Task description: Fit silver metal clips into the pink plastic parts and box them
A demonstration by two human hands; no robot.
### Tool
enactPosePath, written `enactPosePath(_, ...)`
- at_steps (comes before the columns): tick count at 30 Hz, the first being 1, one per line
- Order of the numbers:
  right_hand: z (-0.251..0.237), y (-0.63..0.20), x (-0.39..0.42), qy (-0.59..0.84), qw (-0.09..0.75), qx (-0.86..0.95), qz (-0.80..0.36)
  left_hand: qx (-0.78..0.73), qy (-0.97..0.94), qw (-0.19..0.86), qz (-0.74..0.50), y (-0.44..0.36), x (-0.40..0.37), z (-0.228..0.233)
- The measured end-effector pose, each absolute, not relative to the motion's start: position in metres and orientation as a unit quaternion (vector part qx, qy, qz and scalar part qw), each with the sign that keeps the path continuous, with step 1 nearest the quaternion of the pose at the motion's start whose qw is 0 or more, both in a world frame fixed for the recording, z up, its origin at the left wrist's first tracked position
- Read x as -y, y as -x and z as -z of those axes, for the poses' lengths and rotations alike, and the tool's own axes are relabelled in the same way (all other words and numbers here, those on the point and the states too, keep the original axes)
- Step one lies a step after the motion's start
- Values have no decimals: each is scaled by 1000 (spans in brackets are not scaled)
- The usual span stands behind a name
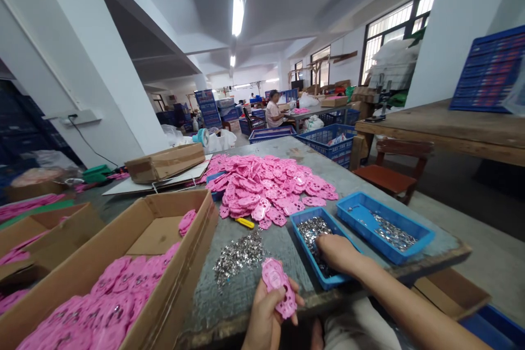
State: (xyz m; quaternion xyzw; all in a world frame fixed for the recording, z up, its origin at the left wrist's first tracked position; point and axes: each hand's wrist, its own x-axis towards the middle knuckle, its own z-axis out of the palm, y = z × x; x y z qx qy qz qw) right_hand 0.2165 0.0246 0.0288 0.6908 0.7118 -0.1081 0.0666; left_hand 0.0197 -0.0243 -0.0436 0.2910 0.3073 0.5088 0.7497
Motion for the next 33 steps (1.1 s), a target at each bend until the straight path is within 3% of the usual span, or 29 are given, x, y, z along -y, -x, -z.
enactPosePath(15,-39,-228,-33,-710,-58,-691,120,-348,-297,724,-516,-30,31,31)
enactPosePath(20,-37,-194,-15,-587,-190,-711,337,-404,-320,637,-574,-33,22,38)
enactPosePath(22,-32,-179,-5,-543,-205,-715,389,-428,-308,617,-585,-34,18,40)
enactPosePath(33,-22,-151,5,-472,-220,-786,335,-467,-304,615,-558,-17,23,37)
